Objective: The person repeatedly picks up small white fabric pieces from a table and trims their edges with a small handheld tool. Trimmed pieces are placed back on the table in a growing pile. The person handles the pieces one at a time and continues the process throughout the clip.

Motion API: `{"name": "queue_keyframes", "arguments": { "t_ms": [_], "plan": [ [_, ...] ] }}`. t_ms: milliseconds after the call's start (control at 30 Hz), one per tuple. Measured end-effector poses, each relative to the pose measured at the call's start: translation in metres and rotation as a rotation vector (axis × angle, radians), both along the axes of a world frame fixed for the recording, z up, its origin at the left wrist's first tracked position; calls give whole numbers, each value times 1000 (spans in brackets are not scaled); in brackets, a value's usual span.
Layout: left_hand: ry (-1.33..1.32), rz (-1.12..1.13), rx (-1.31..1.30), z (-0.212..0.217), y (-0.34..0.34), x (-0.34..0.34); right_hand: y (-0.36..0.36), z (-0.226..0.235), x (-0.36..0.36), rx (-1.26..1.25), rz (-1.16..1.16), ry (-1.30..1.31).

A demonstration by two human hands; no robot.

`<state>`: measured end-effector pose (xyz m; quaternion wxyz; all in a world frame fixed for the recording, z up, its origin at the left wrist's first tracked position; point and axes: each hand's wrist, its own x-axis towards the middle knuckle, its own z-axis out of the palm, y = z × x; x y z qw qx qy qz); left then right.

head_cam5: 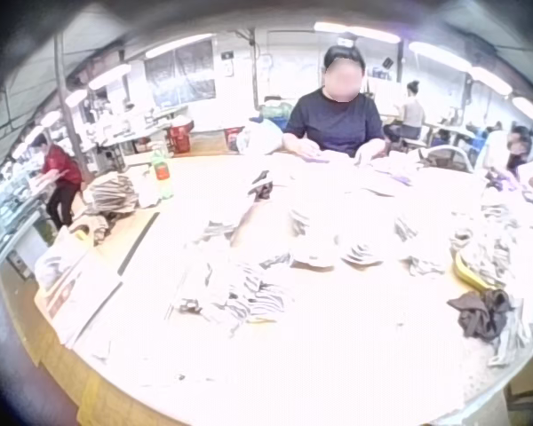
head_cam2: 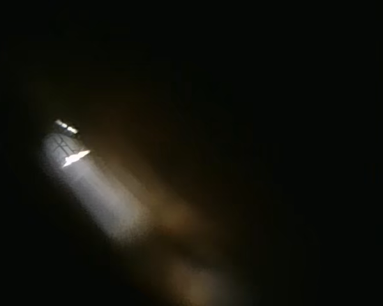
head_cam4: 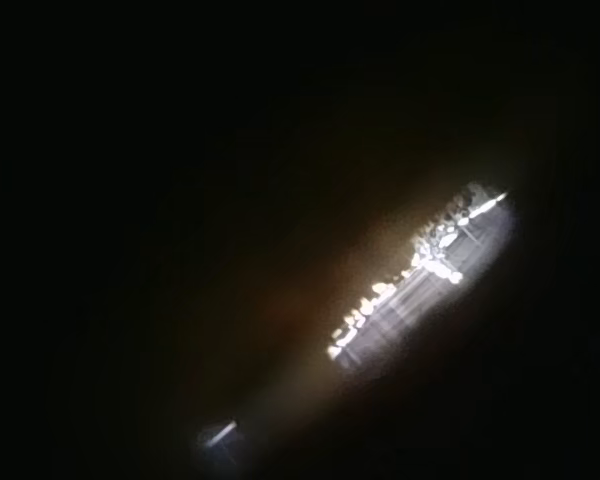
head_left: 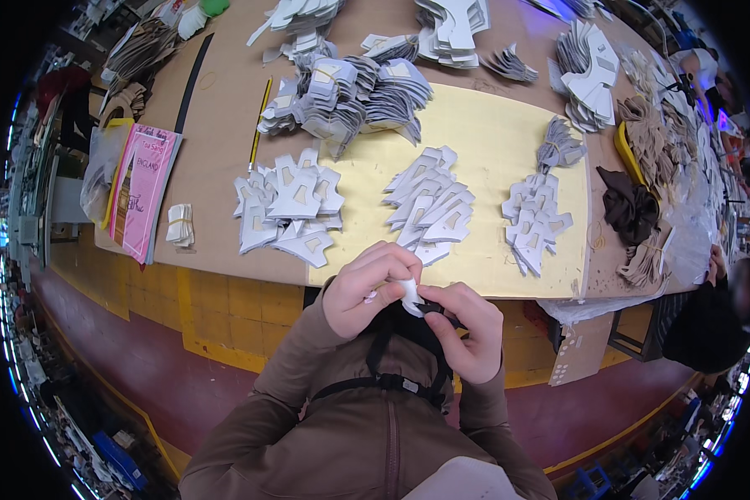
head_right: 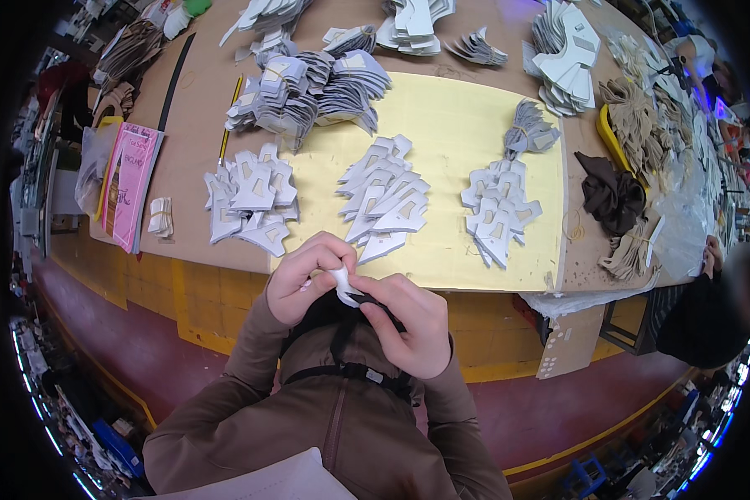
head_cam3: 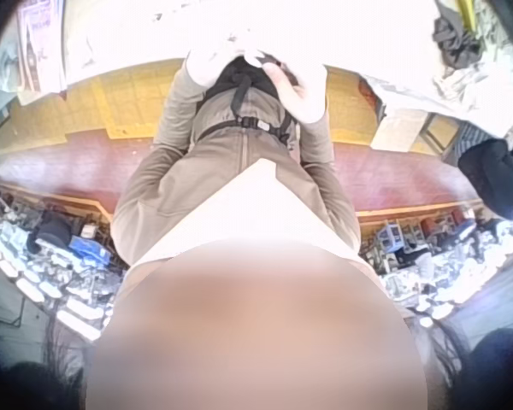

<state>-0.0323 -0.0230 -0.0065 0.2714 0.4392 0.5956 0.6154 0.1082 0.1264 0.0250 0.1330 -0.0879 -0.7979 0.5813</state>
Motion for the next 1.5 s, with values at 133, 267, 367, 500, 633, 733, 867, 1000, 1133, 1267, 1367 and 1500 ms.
{"name": "queue_keyframes", "arguments": {
  "t_ms": [133, 267, 367, 500, 633, 733, 867, 1000, 1133, 1267, 1367, 1500],
  "plan": [
    [4, -1, -5, 2, -1, 1, 2, 2, 2, 12, 26, -11],
    [16, 2, -6, 2, 0, 1, 2, 1, 2, 20, 22, -7],
    [23, 5, -5, 2, 0, 1, 0, 1, 2, 22, 4, 5],
    [32, 7, -13, 3, 0, 2, -4, -1, 0, 35, -38, 34],
    [20, 9, -6, 3, 1, 3, -7, -2, 0, 25, -54, 23],
    [-13, 11, 0, 3, 1, 5, -8, -1, 0, 3, -55, 13],
    [-3, -1, 1, 4, 0, 4, -4, 2, 2, -30, -28, 11],
    [36, 5, -10, 6, 1, 1, 2, 5, 3, 9, 21, -6],
    [60, -20, -1, 8, 0, -3, -1, 4, 3, -44, -5, -18],
    [80, -20, -7, 9, 0, -3, -5, 2, 3, -61, -24, -11],
    [91, -4, 1, 10, 0, -1, -5, 2, 4, -71, -27, -15],
    [96, -3, 0, 11, 1, -1, -6, 3, 4, -69, -32, -17]
  ]
}}
